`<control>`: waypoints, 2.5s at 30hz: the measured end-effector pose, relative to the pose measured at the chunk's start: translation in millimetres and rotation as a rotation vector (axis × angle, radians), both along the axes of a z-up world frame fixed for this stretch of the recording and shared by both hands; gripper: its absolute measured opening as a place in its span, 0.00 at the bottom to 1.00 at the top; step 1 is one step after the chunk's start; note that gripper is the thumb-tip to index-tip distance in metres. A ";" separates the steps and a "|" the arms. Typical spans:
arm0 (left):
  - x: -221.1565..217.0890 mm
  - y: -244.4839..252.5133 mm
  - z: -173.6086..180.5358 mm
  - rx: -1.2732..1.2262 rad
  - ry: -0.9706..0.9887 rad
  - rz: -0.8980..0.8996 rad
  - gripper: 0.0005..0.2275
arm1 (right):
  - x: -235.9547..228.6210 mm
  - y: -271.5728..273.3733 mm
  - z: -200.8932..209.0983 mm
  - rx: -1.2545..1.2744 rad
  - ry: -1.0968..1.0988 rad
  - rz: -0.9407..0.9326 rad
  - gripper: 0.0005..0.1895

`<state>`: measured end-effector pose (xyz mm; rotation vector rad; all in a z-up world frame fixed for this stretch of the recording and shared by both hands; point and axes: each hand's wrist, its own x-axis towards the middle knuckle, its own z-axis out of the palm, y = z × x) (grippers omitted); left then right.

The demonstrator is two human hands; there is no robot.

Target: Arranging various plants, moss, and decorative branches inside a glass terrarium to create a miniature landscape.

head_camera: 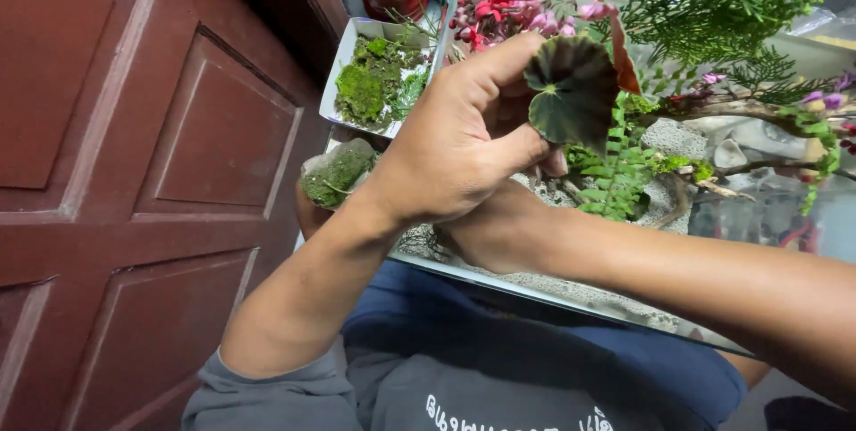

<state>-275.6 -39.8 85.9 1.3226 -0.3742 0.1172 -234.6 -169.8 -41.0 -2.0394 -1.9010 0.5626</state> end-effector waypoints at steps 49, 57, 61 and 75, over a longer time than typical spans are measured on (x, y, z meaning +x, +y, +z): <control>11.9 -30.7 32.3 0.591 0.121 -0.201 0.16 | 22.5 -125.3 201.4 0.343 -0.373 -0.303 0.37; 9.0 -40.2 49.4 0.596 0.190 -0.242 0.19 | 27.3 -138.3 189.5 0.241 -0.383 -0.302 0.33; 10.5 -40.3 49.9 0.630 0.138 -0.230 0.24 | 29.5 -144.6 190.3 0.233 -0.488 -0.234 0.49; 17.4 -46.7 54.9 0.720 0.048 -0.174 0.37 | 39.2 -147.1 198.8 0.297 -0.408 -0.245 0.21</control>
